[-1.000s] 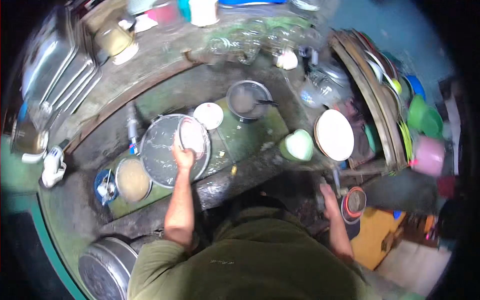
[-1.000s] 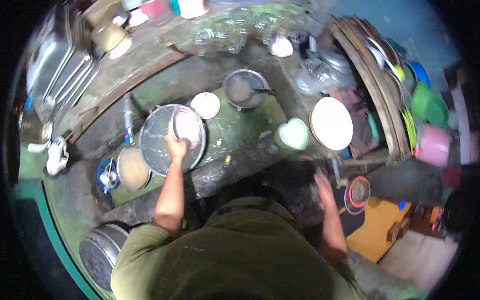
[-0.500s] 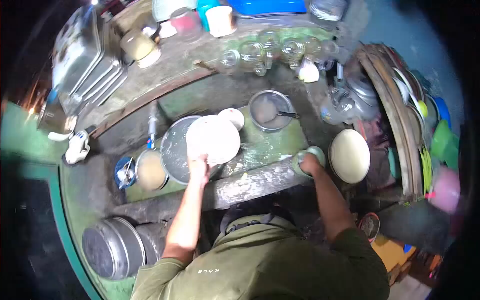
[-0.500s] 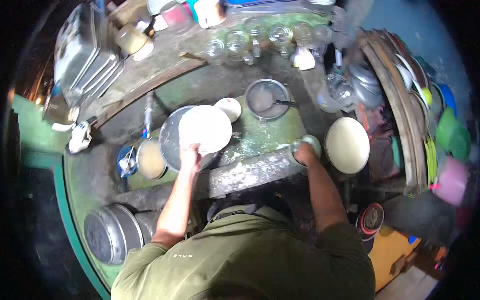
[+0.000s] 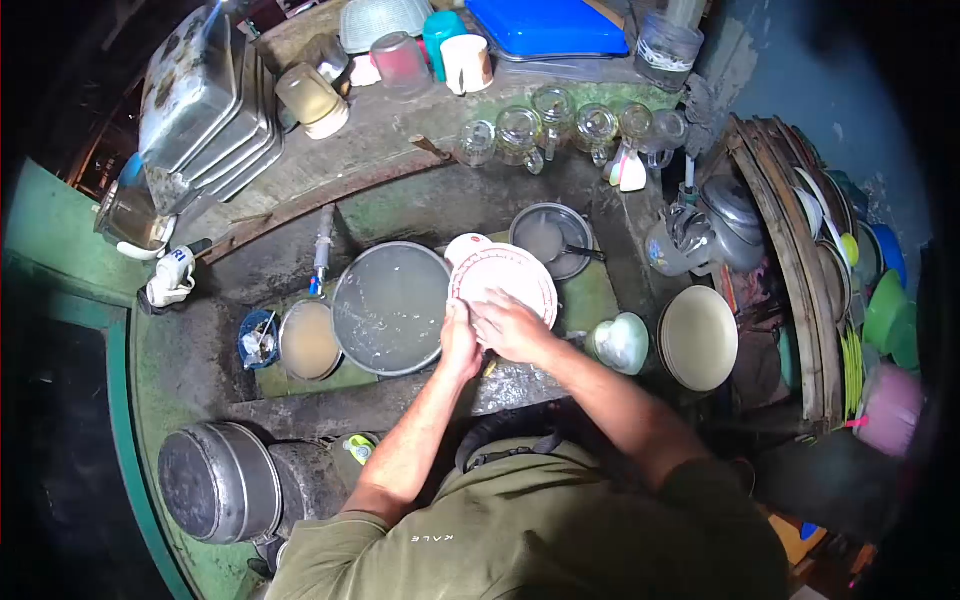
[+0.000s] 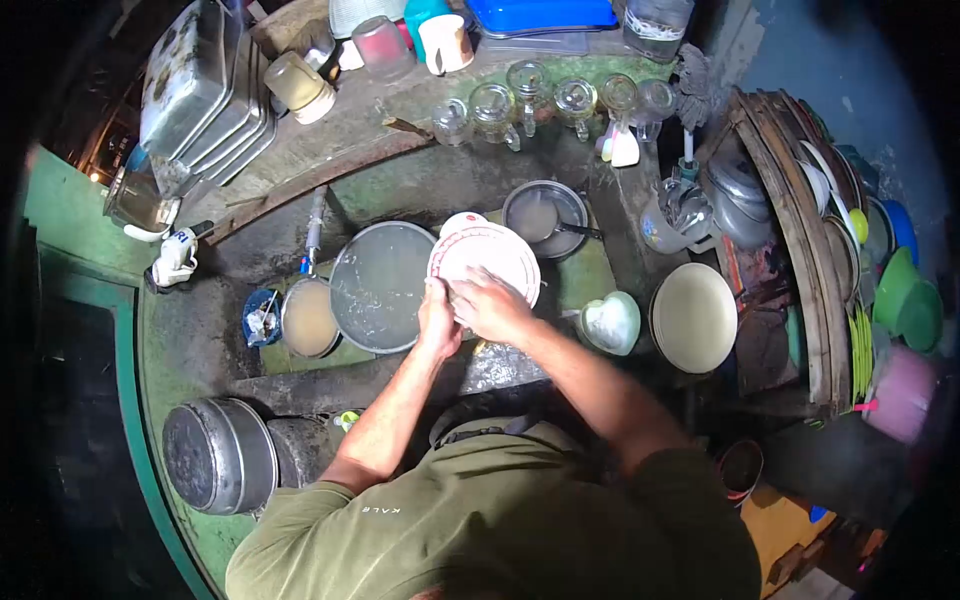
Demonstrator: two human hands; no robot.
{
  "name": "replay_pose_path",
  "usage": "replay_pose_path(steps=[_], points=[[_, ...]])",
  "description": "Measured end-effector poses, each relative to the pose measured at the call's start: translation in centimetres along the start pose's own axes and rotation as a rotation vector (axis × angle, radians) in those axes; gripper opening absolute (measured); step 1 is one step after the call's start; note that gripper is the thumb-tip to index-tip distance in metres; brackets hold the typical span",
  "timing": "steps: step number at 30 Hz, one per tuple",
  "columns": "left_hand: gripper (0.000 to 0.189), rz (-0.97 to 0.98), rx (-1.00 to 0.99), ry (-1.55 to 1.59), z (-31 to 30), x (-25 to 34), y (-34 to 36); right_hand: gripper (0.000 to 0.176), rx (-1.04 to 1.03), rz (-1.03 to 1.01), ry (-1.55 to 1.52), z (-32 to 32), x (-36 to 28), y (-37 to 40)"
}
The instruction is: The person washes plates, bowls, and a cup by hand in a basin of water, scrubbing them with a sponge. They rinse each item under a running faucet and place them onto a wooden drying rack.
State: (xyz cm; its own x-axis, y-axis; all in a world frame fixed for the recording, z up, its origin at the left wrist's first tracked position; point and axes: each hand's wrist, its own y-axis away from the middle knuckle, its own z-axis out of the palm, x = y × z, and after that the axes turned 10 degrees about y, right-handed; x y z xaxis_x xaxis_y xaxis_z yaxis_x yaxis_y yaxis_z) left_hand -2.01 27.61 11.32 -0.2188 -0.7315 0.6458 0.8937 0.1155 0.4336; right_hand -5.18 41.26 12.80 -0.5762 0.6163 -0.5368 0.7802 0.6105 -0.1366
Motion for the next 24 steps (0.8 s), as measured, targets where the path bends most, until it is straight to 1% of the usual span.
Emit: replay_pose_path(steps=[1, 2, 4, 5, 6, 8, 9, 10, 12, 13, 14, 15, 16, 17, 18, 20, 21, 22, 24], points=[[0.058, -0.017, -0.033, 0.077, 0.3, 1.0, 0.8, 0.05, -0.054, -0.039, 0.119, -0.7, 1.5, 1.3], [0.058, -0.011, -0.032, 0.079, 0.3, 1.0, 0.8, 0.055, -0.061, 0.012, 0.234, -1.3, 2.6, 1.3], [0.053, -0.047, -0.073, -0.124, 0.6, -0.2, 1.5, 0.054, 0.231, 0.19, 0.34, -1.4, 4.0, -0.3], [0.053, 0.038, -0.189, -0.085, 0.9, -1.4, 1.3, 0.057, 0.288, 0.257, 0.329, -1.7, 2.9, -1.5], [0.053, 0.048, -0.194, -0.082, 0.6, -1.6, 0.6, 0.057, 0.357, 0.136, 0.374, 0.1, 2.9, -2.3], [0.058, -0.005, -0.167, 0.071, 1.3, -0.9, 1.2, 0.056, 0.26, -0.056, -0.015, 0.2, -0.3, -1.9], [0.06, -0.099, -0.093, 0.084, 1.1, 0.7, 1.7, 0.053, 0.092, 0.008, -0.026, -0.7, -1.3, -1.0], [0.066, -0.025, -0.061, -0.013, 1.0, 1.7, 2.1, 0.053, -0.061, -0.039, 0.083, -1.4, -0.6, 0.3], [0.066, -0.008, -0.119, -0.02, -0.1, 2.5, 2.3, 0.051, -0.067, -0.104, 0.217, -2.2, 1.8, 1.7], [0.067, -0.005, -0.107, -0.01, 0.1, 2.5, 2.7, 0.048, 0.026, -0.026, 0.384, -2.5, 2.2, 1.5], [0.067, -0.007, -0.093, -0.001, 0.5, 2.0, 3.1, 0.048, 0.028, -0.028, 0.383, -1.2, 2.8, 1.2], [0.061, 0.042, -0.086, -0.003, 0.8, 1.2, 3.1, 0.047, 0.214, 0.008, 0.326, 0.6, 3.2, 0.6], [0.06, 0.051, -0.101, -0.032, 0.4, 0.7, 2.6, 0.046, 0.401, 0.042, 0.269, 1.8, 3.2, -0.2], [0.06, 0.084, -0.092, -0.123, 1.2, 1.4, 3.0, 0.049, 0.309, 0.177, 0.051, 0.5, -0.9, 0.2], [0.06, 0.116, -0.079, -0.213, 1.9, 2.0, 3.5, 0.049, 0.251, 0.084, -0.114, 0.6, -2.1, 0.7], [0.061, -0.006, -0.19, 0.017, 0.6, 2.8, 2.8, 0.051, 0.17, -0.02, -0.195, -0.3, -3.5, 1.5], [0.063, 0.038, -0.189, 0.006, 0.4, 1.6, 3.2, 0.053, 0.108, 0.005, -0.009, -1.1, -3.5, 1.2], [0.065, 0.076, -0.213, -0.123, 0.4, 0.6, 3.2, 0.055, 0.248, 0.15, 0.094, 0.3, -2.7, -0.2], [0.064, 0.061, -0.161, -0.109, 0.4, -1.7, 3.0, 0.054, 0.47, 0.166, 0.059, -0.8, -3.6, -2.0]])
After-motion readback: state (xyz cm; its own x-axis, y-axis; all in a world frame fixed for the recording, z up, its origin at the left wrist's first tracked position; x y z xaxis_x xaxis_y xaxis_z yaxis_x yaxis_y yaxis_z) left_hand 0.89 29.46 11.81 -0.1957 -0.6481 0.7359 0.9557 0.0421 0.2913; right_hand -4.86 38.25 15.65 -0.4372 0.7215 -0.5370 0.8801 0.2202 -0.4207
